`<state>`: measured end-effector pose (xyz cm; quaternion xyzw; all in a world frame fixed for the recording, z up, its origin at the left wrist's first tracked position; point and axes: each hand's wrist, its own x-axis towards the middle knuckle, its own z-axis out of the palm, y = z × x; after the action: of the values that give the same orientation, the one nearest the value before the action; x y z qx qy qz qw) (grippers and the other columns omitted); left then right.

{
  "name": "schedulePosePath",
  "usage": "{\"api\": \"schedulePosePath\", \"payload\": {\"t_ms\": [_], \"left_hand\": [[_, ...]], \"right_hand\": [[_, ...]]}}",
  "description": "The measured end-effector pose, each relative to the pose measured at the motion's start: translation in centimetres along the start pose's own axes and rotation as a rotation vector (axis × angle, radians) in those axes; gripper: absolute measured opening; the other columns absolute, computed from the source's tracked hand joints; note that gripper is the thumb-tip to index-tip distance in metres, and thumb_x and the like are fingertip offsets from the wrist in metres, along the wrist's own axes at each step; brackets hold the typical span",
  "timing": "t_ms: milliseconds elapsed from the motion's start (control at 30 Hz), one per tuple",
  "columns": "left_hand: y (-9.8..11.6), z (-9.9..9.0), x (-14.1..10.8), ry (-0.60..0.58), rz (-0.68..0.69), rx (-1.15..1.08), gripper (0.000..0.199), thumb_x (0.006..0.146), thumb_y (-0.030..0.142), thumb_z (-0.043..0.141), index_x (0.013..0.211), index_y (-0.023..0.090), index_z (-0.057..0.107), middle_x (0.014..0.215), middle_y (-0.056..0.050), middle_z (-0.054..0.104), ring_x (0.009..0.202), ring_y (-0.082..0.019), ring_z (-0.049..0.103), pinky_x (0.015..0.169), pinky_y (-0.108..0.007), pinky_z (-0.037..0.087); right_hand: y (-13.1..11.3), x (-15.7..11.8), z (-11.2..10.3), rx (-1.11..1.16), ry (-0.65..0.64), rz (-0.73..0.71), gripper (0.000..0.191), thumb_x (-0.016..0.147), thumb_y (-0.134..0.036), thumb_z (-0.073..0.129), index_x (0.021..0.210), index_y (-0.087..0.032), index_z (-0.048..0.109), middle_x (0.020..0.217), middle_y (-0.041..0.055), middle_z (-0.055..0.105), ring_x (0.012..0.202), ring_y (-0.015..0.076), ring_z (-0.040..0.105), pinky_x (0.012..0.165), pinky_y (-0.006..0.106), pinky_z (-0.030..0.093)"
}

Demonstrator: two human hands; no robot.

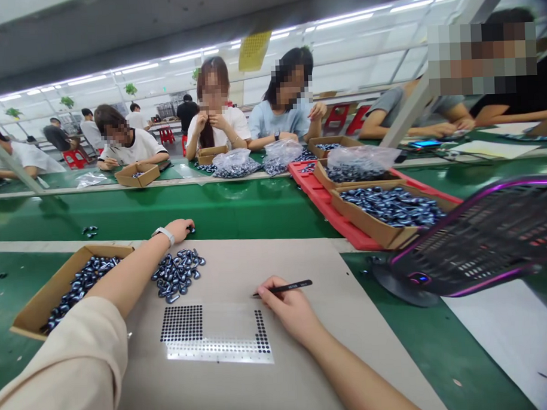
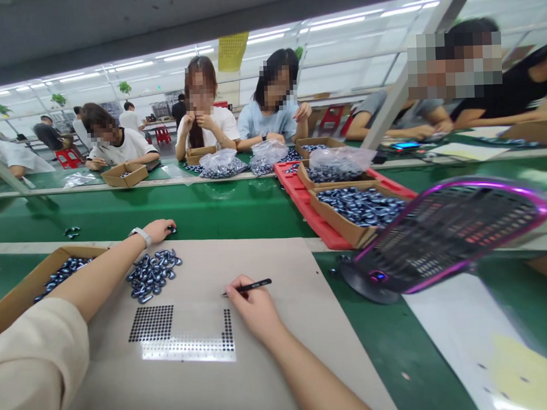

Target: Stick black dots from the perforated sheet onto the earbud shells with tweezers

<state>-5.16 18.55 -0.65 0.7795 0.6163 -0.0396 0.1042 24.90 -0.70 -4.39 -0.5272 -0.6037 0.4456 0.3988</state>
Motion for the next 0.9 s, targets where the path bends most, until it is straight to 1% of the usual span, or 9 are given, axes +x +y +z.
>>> {"api": "schedulePosePath", "payload": {"t_ms": [200, 367, 433, 500, 567, 633, 700, 800, 900], "left_hand": [[1.1, 0.2, 0.5, 0.012, -0.032, -0.035, 0.03, 0.095, 0.033, 0.059, 0.119, 0.016, 0.06, 0.12, -0.01, 0.062, 0.102, -0.023, 0.064, 0.087, -0.043, 0.056], [2.2, 0.2, -0.1, -0.009, -0.027, -0.079, 0.029, 0.095, 0.034, 0.059, 0.117, 0.016, 0.061, 0.117, -0.009, 0.064, 0.1, -0.022, 0.064, 0.085, -0.042, 0.056], [2.5, 0.0, -0.6, -0.03, -0.004, -0.1, 0.028, 0.095, 0.034, 0.059, 0.116, 0.015, 0.062, 0.116, -0.009, 0.064, 0.1, -0.022, 0.064, 0.086, -0.042, 0.056], [2.7, -0.4, -0.9, -0.076, 0.036, -0.128, 0.027, 0.095, 0.034, 0.06, 0.114, 0.015, 0.063, 0.114, -0.008, 0.065, 0.099, -0.022, 0.065, 0.085, -0.042, 0.056], [2.6, -0.9, -0.9, -0.131, 0.072, -0.159, 0.026, 0.094, 0.033, 0.062, 0.111, 0.014, 0.064, 0.112, -0.007, 0.066, 0.096, -0.022, 0.065, 0.083, -0.041, 0.057], [2.2, -1.4, -0.6, -0.145, 0.074, -0.185, 0.026, 0.093, 0.032, 0.063, 0.111, 0.014, 0.064, 0.111, -0.007, 0.066, 0.095, -0.022, 0.066, 0.082, -0.04, 0.057], [1.8, -1.6, 0.1, -0.088, 0.023, -0.199, 0.028, 0.094, 0.033, 0.062, 0.114, 0.014, 0.062, 0.113, -0.008, 0.065, 0.097, -0.022, 0.065, 0.082, -0.041, 0.057], [1.4, -1.1, 1.2, 0.036, -0.088, -0.203, 0.033, 0.095, 0.033, 0.06, 0.122, 0.015, 0.058, 0.12, -0.01, 0.062, 0.102, -0.023, 0.064, 0.086, -0.044, 0.056], [1.7, -0.1, 2.2, 0.069, -0.137, -0.205, 0.033, 0.094, 0.033, 0.061, 0.122, 0.016, 0.058, 0.121, -0.01, 0.062, 0.102, -0.023, 0.063, 0.087, -0.044, 0.055]], "right_hand": [[0.1, 0.0, 0.0, 0.006, 0.002, -0.004, 0.028, 0.08, -0.047, 0.058, 0.069, -0.021, 0.058, 0.059, -0.0009, 0.052, 0.059, 0.0161, 0.047, 0.056, 0.028, 0.036], [0.0, -0.1, -0.1, 0.01, -0.007, -0.001, 0.026, 0.081, -0.045, 0.058, 0.069, -0.021, 0.058, 0.059, -0.0012, 0.052, 0.06, 0.0162, 0.047, 0.058, 0.029, 0.037], [-0.1, -0.2, -0.1, 0.01, -0.007, -0.001, 0.026, 0.08, -0.044, 0.058, 0.069, -0.021, 0.058, 0.061, -0.0008, 0.052, 0.061, 0.0164, 0.048, 0.06, 0.029, 0.037], [-0.2, -0.2, -0.1, 0.013, -0.01, 0.001, 0.026, 0.08, -0.044, 0.058, 0.069, -0.021, 0.058, 0.061, -0.001, 0.052, 0.061, 0.0164, 0.047, 0.06, 0.029, 0.037], [-0.3, -0.2, 0.0, 0.017, -0.012, 0.001, 0.027, 0.081, -0.045, 0.058, 0.069, -0.021, 0.058, 0.061, -0.0011, 0.052, 0.061, 0.0164, 0.047, 0.059, 0.029, 0.037], [-0.2, -0.2, 0.0, 0.017, -0.01, 0.0, 0.027, 0.081, -0.046, 0.058, 0.069, -0.021, 0.058, 0.062, -0.0009, 0.053, 0.061, 0.0166, 0.048, 0.059, 0.029, 0.037], [-0.2, -0.2, 0.0, 0.015, -0.008, 0.0, 0.027, 0.081, -0.046, 0.058, 0.069, -0.021, 0.058, 0.062, -0.0007, 0.053, 0.062, 0.0167, 0.048, 0.059, 0.029, 0.037], [-0.1, -0.1, 0.0, 0.008, -0.01, -0.001, 0.028, 0.08, -0.046, 0.058, 0.069, -0.021, 0.058, 0.062, -0.0003, 0.053, 0.062, 0.0169, 0.048, 0.06, 0.029, 0.037], [-0.1, -0.1, 0.0, 0.003, -0.011, -0.003, 0.028, 0.08, -0.046, 0.057, 0.069, -0.021, 0.059, 0.062, -0.0004, 0.053, 0.062, 0.0168, 0.048, 0.06, 0.029, 0.037]]}}
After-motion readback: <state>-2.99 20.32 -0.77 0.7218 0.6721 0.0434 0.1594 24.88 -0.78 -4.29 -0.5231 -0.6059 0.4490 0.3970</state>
